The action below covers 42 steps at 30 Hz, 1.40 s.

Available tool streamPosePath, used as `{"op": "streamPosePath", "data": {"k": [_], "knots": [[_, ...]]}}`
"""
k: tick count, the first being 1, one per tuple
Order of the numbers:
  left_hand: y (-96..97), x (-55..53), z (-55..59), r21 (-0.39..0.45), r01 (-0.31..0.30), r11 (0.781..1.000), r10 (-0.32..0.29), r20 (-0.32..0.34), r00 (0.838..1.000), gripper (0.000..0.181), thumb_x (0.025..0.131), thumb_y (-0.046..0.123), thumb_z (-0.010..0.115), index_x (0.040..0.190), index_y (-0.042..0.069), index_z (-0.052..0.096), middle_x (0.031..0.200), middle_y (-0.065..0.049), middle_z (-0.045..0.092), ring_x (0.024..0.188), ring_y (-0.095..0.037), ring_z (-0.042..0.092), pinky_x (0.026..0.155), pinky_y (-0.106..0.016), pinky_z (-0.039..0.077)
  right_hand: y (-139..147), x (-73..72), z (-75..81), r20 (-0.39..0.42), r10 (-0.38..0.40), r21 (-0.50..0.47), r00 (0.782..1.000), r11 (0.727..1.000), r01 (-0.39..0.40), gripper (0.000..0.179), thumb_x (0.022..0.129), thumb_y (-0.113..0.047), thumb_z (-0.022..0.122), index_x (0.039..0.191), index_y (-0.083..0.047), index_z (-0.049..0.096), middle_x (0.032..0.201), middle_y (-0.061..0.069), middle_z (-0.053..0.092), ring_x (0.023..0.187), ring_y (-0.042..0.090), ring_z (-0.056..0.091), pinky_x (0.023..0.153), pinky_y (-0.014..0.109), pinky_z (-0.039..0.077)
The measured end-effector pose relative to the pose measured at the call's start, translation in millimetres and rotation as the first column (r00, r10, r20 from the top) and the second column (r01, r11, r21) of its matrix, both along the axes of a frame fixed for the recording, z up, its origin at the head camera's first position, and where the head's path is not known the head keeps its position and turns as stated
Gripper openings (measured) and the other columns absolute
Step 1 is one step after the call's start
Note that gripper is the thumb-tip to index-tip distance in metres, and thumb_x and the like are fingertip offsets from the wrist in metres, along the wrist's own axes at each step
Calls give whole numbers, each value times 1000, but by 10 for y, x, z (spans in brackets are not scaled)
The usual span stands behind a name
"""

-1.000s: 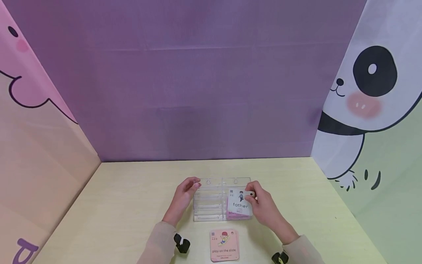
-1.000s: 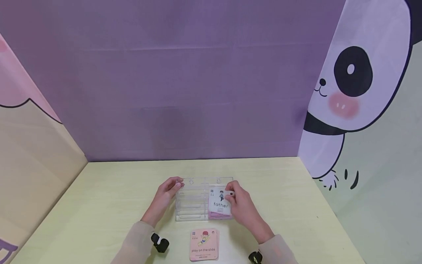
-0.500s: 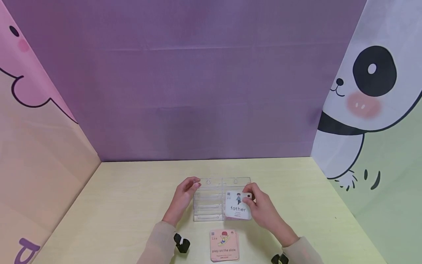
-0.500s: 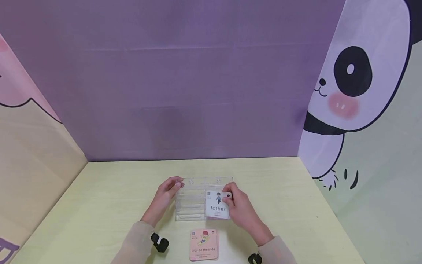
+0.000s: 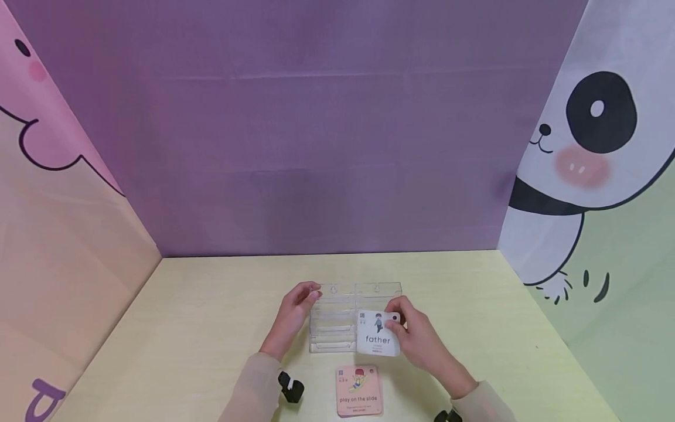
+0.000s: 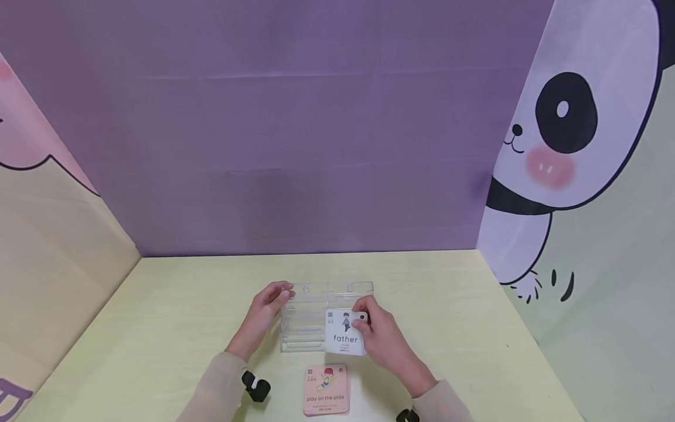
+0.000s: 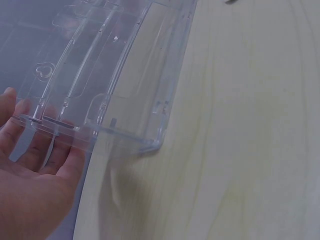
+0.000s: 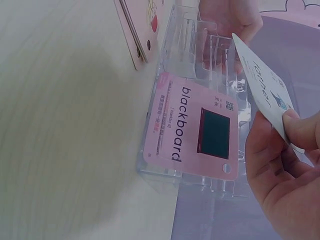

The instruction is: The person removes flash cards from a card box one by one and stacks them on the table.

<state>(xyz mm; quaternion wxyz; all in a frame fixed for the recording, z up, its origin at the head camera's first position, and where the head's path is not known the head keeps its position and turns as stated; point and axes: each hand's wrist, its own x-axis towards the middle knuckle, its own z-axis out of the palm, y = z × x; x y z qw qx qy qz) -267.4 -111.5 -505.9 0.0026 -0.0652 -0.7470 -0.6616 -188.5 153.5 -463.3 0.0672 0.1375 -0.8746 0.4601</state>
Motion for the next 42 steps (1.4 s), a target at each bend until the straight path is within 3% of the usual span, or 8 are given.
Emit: {"op": "streamPosePath", "data": {"k": [7,23,34,42], "knots": [[-2,-19,-5,5,0,1000,0,-5,1000,28,106,15,55,128,-1,60,126,-19,66,122,-31,59,111,-53,38,-12,34,2,-23,41,-15,999,999,-42,23,94,8,63,106,-9,52,90,3,58,80,16,54,62,24,49],[4,-14,-20,-3,2,1000,-2,-26,1000,28,106,15,53,127,-3,60,125,-21,66,120,-31,60,110,-54,40,-75,108,-46,80,73,-100,994,993,-65,19,98,5,60,108,-8,52,99,10,61,85,22,57,63,25,53],[7,-1,2,1,-5,1000,5,-17,1000,27,106,15,54,127,-2,60,125,-20,66,121,-32,60,111,-53,39,-112,153,-90,106,86,-95,991,993,-76,19,97,6,60,107,-7,52,97,8,62,83,22,55,56,25,53],[5,1,12,7,-1,1000,1,-17,1000,27,106,14,55,127,-1,61,124,-19,67,121,-31,60,111,-52,39,-134,175,-105,130,97,-105,987,991,-84,18,98,4,61,108,-8,52,99,9,62,85,23,56,57,26,54]]}}
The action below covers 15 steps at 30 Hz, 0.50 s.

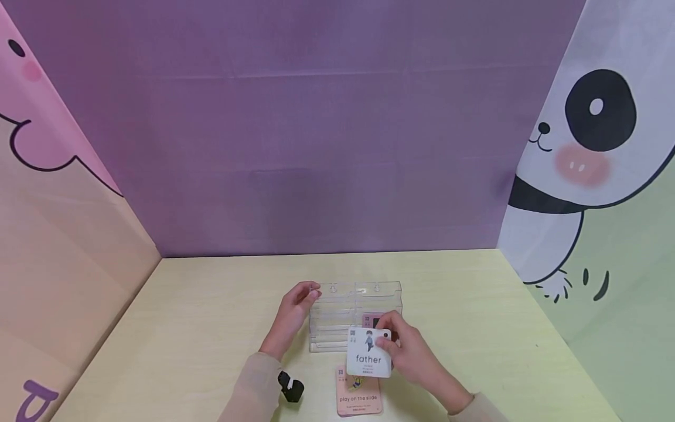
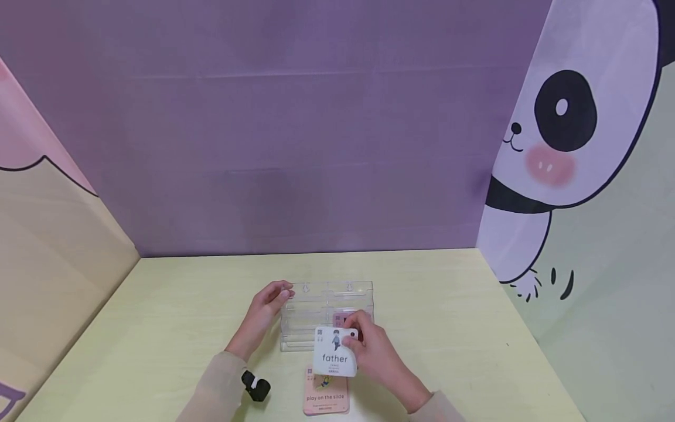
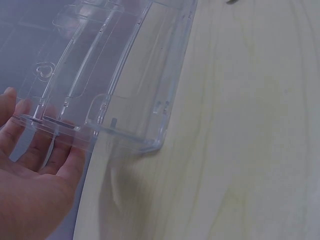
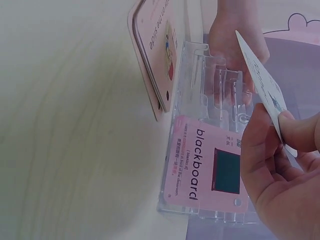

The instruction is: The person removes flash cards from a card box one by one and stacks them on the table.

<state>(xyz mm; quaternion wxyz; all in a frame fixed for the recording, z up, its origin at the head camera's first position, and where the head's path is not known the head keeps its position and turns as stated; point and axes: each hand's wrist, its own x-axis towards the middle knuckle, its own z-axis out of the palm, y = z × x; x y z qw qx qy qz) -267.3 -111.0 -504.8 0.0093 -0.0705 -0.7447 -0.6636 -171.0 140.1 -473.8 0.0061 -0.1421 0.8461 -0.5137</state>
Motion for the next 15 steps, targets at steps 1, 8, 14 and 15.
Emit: {"op": "streamPosePath", "data": {"k": [1,8,14,15], "knots": [[-1,1,1,-1,-1,1000,1,1,1000,27,106,15,55,127,-1,61,124,-19,67,122,-31,60,111,-52,39,-3,4,-3,2,2,-2,1000,1000,-2,18,98,4,61,108,-8,52,99,9,62,85,23,56,58,27,55],[-4,18,1,-16,-5,1000,5,-16,1000,28,106,16,55,127,-2,61,124,-20,67,120,-31,61,109,-54,41,-17,23,-27,14,18,-17,1000,1000,-18,20,97,5,61,108,-8,52,100,9,63,86,22,58,61,26,55],[-1,12,7,-3,-4,1000,4,2,1000,29,105,15,55,128,-2,60,124,-20,66,120,-30,61,109,-52,40,-27,45,-47,44,34,-5,998,999,-33,19,98,4,62,108,-9,51,101,10,66,84,22,58,53,27,55],[-1,12,10,-3,-4,1000,4,5,1000,29,105,16,56,128,-2,60,125,-20,66,120,-30,61,109,-52,40,-30,49,-51,45,36,-4,998,999,-36,19,97,3,62,107,-9,51,101,10,66,84,23,58,52,28,55]]}}
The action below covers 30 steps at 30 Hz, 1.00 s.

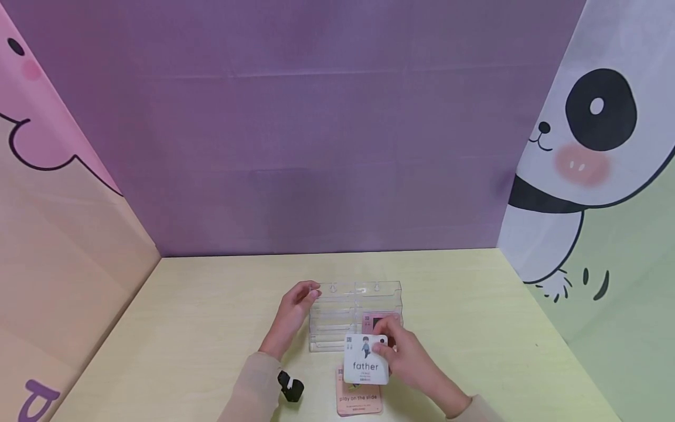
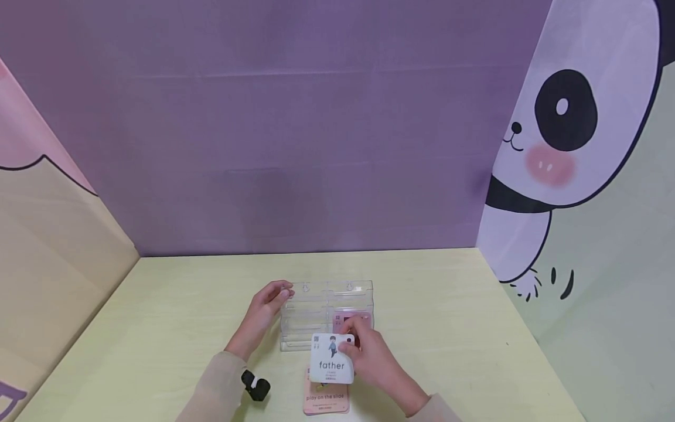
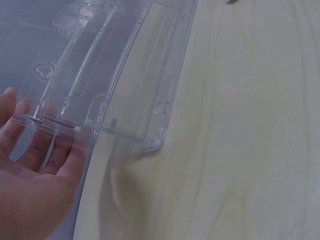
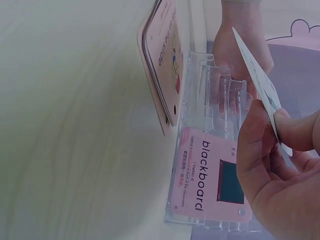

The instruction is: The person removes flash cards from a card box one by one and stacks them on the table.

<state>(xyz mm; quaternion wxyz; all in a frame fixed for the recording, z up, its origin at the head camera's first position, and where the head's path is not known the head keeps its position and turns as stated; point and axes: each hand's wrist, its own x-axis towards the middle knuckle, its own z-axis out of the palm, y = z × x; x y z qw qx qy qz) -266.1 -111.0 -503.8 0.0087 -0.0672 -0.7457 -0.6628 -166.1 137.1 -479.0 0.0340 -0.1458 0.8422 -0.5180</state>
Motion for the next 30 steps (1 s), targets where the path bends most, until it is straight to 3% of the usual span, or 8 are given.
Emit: {"op": "streamPosePath", "data": {"k": [11,21,30], "knots": [[-4,-3,-3,5,3,1000,-3,20,1000,28,106,16,55,128,0,61,126,-19,66,122,-32,59,111,-53,39,-32,27,-22,-7,20,13,1000,1000,-20,20,96,2,64,106,-9,51,97,9,65,83,22,56,53,27,53],[-14,-11,-7,17,-2,1000,2,4,1000,28,105,16,57,126,-1,61,125,-20,66,121,-32,60,111,-52,39,-71,35,-29,2,46,33,999,998,-46,20,96,3,65,104,-9,50,99,6,65,90,23,56,67,25,50],[-12,-14,-15,17,7,1000,-7,10,1000,29,106,16,56,128,-2,60,127,-20,66,122,-31,60,111,-52,39,-71,42,-39,32,47,22,998,999,-47,21,95,3,66,106,-8,50,110,11,67,93,24,59,72,29,52]]}}
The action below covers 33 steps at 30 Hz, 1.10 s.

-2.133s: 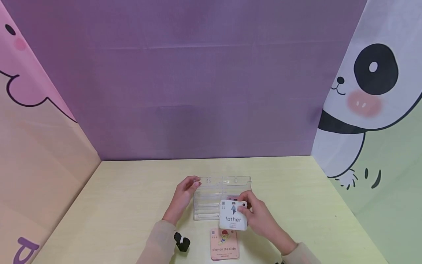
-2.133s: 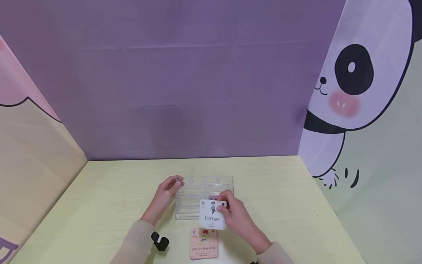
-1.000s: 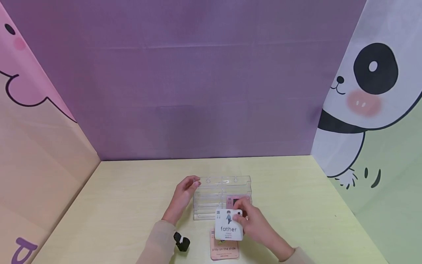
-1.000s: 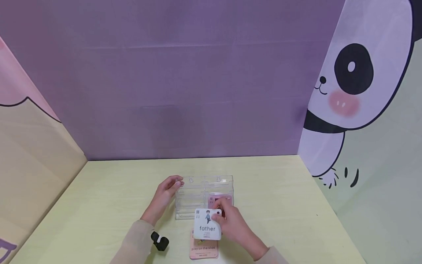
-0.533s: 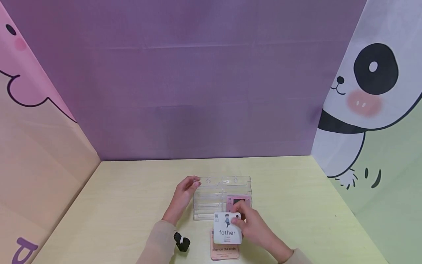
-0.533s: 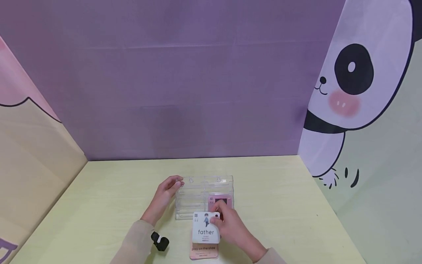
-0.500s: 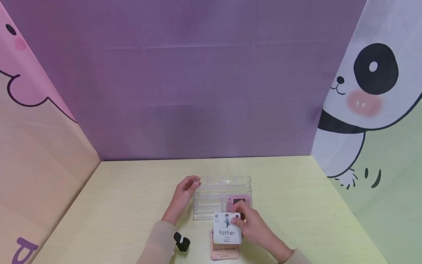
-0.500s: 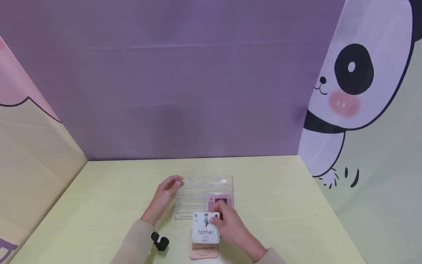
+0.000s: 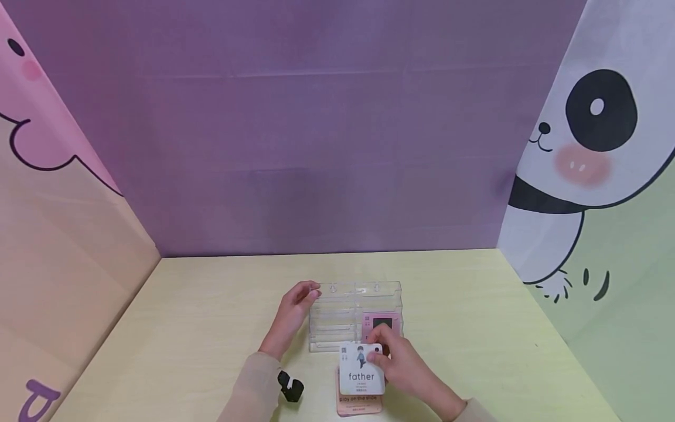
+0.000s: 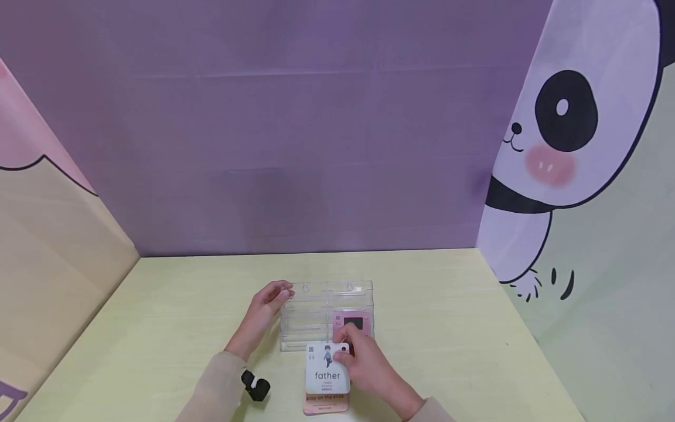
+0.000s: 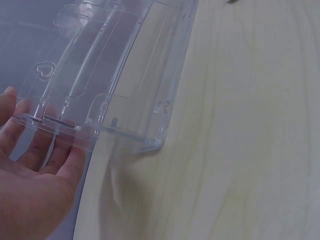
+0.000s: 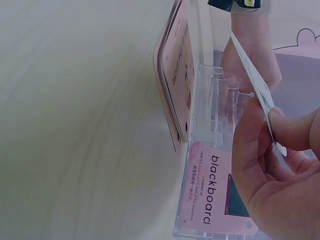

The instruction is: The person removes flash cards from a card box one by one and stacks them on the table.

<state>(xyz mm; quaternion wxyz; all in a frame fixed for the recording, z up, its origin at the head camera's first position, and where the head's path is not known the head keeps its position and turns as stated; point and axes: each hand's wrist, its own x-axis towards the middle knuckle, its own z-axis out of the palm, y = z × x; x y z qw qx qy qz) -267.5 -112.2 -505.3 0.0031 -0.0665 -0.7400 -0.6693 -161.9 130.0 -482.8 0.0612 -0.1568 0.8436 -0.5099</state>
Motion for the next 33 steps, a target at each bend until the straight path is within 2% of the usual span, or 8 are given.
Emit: {"op": "streamPosePath", "data": {"k": [12,22,33], "knots": [[3,-2,-8,-2,1,1000,-1,-9,1000,29,105,15,56,128,-2,60,127,-21,65,121,-30,61,111,-51,40,-43,22,-38,27,-10,58,1000,998,8,23,94,2,67,105,-10,51,112,11,64,96,25,60,79,29,54],[1,-19,-14,6,3,1000,-3,5,1000,29,105,15,56,128,-2,60,128,-20,65,122,-31,59,112,-52,38,-59,14,-74,12,3,59,1000,998,-4,22,94,0,68,103,-9,51,95,3,58,86,20,54,68,25,45],[3,-13,-13,2,-5,1000,5,8,1000,28,105,16,56,128,0,62,127,-20,66,122,-31,59,111,-52,39,-93,34,-86,37,3,101,999,995,-7,22,93,1,69,101,-11,53,95,1,61,86,19,58,72,27,51]]}}
